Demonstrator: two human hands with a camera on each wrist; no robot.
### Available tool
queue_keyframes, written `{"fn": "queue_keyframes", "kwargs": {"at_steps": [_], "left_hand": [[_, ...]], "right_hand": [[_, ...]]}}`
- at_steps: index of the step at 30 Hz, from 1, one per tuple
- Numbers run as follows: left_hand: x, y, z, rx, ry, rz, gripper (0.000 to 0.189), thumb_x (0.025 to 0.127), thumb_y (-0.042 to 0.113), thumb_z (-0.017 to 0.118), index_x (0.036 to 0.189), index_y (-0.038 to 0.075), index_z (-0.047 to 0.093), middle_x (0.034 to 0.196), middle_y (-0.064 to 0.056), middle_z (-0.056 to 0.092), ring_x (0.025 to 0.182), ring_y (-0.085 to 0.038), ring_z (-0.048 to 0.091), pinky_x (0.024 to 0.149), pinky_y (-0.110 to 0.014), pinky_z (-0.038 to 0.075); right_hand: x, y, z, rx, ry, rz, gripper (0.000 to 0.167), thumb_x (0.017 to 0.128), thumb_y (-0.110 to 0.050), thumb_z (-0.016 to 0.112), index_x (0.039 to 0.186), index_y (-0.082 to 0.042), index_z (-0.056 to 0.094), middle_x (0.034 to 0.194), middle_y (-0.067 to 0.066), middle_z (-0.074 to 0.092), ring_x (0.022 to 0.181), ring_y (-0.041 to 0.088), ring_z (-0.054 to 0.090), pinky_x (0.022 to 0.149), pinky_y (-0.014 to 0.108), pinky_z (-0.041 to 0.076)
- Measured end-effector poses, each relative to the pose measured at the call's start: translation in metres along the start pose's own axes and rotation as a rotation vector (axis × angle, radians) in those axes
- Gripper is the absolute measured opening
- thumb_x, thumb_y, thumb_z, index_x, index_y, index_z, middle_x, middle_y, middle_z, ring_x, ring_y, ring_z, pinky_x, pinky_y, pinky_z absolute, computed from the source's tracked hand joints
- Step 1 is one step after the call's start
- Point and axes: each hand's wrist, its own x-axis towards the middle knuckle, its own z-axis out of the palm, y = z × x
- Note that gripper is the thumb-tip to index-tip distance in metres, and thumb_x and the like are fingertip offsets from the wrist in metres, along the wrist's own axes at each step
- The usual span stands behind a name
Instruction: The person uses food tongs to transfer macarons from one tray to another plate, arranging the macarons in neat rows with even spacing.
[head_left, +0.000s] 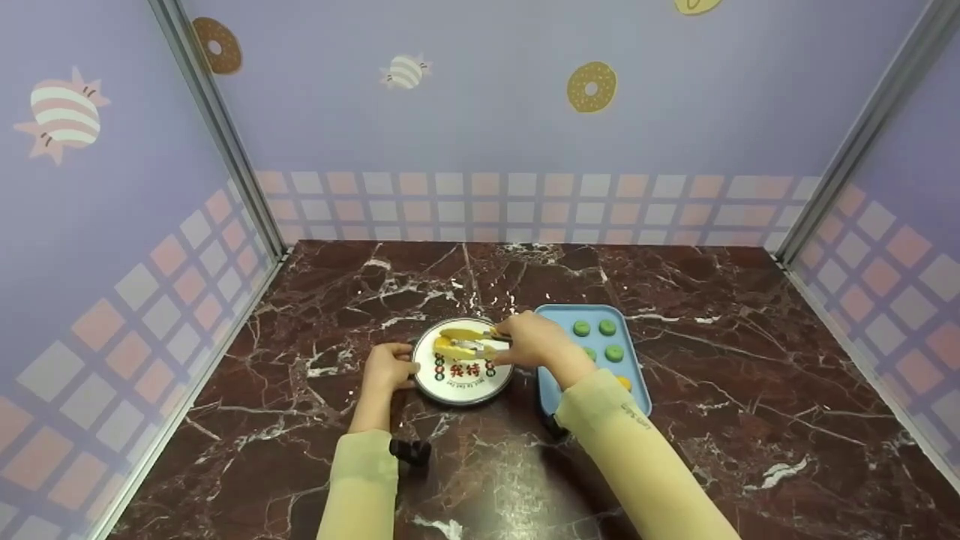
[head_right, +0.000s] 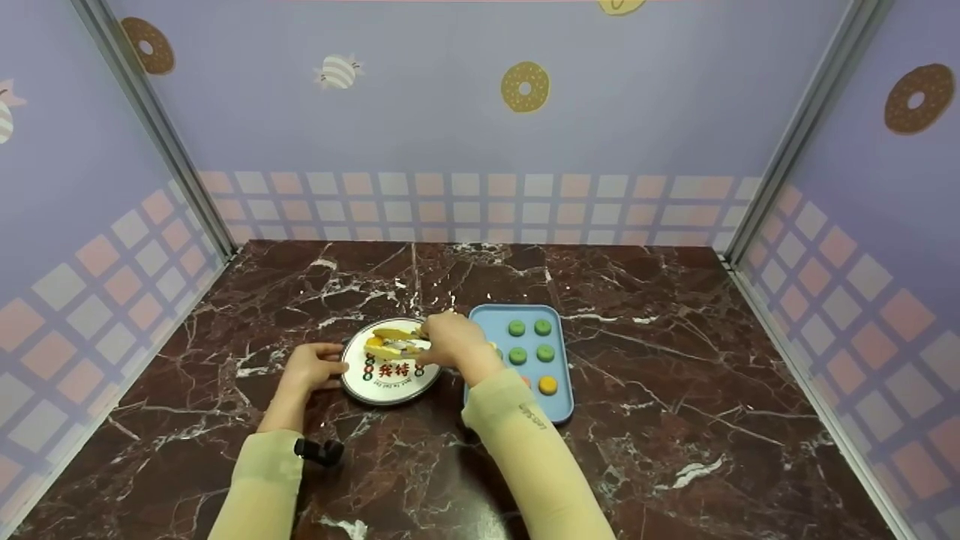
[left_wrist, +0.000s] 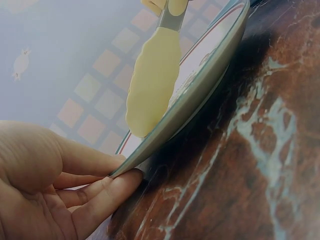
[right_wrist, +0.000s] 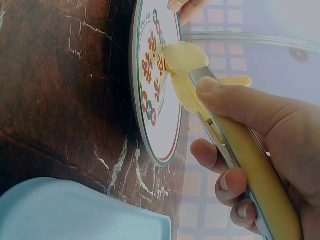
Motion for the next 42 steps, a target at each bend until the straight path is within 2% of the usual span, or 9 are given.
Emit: {"fn": "queue_keyframes", "kwargs": {"at_steps": [7,16,26,28,31,34,37,41,42], "left_hand": [[0.0,-0.001,0.0,0.002,0.002,-0.005,0.046,0.093,-0.012,0.069,0.138,-0.015,0.06,0.133,-0.036,0.062,0.104,-0.044,0.072,0.071,-0.034,0.069],[0.0,-0.003,0.0,0.003,0.014,-0.005,0.047,0.092,-0.012,0.07,0.137,-0.015,0.061,0.133,-0.036,0.063,0.101,-0.043,0.073,0.068,-0.032,0.068],[0.0,-0.002,0.0,0.004,0.008,-0.013,0.046,0.094,-0.012,0.07,0.139,-0.015,0.06,0.135,-0.036,0.062,0.104,-0.044,0.072,0.071,-0.034,0.069],[0.0,-0.003,0.001,0.0,0.01,-0.016,0.046,0.094,-0.012,0.07,0.139,-0.015,0.06,0.134,-0.036,0.062,0.103,-0.043,0.072,0.07,-0.033,0.069],[0.0,-0.003,0.001,-0.003,0.016,-0.016,0.046,0.093,-0.012,0.07,0.138,-0.015,0.06,0.134,-0.036,0.062,0.1,-0.042,0.073,0.068,-0.033,0.068],[0.0,-0.002,0.001,-0.003,0.014,-0.012,0.046,0.093,-0.013,0.069,0.138,-0.015,0.06,0.134,-0.036,0.062,0.099,-0.042,0.073,0.068,-0.032,0.068],[-0.001,-0.001,0.001,-0.005,0.012,-0.009,0.047,0.093,-0.013,0.069,0.139,-0.015,0.059,0.134,-0.036,0.062,0.103,-0.043,0.072,0.069,-0.033,0.068],[0.0,0.0,0.002,0.0,0.014,-0.011,0.047,0.094,-0.012,0.069,0.14,-0.014,0.059,0.134,-0.035,0.062,0.105,-0.044,0.071,0.07,-0.034,0.069],[0.0,0.0,0.002,0.002,0.014,-0.011,0.047,0.094,-0.012,0.07,0.14,-0.014,0.059,0.134,-0.035,0.062,0.106,-0.044,0.071,0.071,-0.034,0.068]], "right_hand": [[-0.001,0.002,0.002,0.001,0.026,-0.031,0.031,0.087,-0.031,0.088,0.088,-0.006,0.071,0.071,-0.003,0.054,0.067,0.019,0.05,0.063,0.04,0.052],[-0.011,0.009,-0.003,0.016,0.054,-0.063,0.03,0.087,-0.031,0.086,0.096,-0.006,0.073,0.074,0.002,0.059,0.07,0.021,0.054,0.067,0.043,0.054],[-0.037,0.031,-0.02,0.036,0.071,-0.034,0.037,0.09,-0.032,0.085,0.118,-0.009,0.078,0.08,0.001,0.066,0.065,0.015,0.052,0.061,0.036,0.048],[-0.043,0.036,-0.024,0.037,0.079,-0.039,0.035,0.089,-0.032,0.087,0.114,-0.01,0.077,0.078,-0.001,0.066,0.063,0.013,0.054,0.059,0.035,0.048],[-0.052,0.046,-0.03,0.049,0.079,-0.053,0.024,0.09,-0.031,0.086,0.092,-0.014,0.07,0.071,-0.004,0.064,0.058,0.012,0.055,0.056,0.033,0.046],[-0.062,0.058,-0.035,0.064,0.077,-0.05,0.026,0.092,-0.033,0.085,0.086,-0.015,0.066,0.071,-0.005,0.066,0.059,0.012,0.057,0.058,0.034,0.046],[-0.073,0.072,-0.041,0.043,0.092,-0.014,0.033,0.092,-0.035,0.085,0.106,-0.006,0.076,0.089,0.004,0.076,0.067,0.015,0.063,0.065,0.04,0.055],[-0.088,0.091,-0.048,0.01,0.114,0.039,0.058,0.091,-0.035,0.085,0.135,0.0,0.071,0.115,0.017,0.077,0.077,0.022,0.071,0.074,0.049,0.062],[-0.091,0.095,-0.05,0.003,0.116,0.049,0.059,0.091,-0.034,0.085,0.136,0.001,0.07,0.118,0.019,0.076,0.079,0.024,0.072,0.074,0.05,0.062]]}}
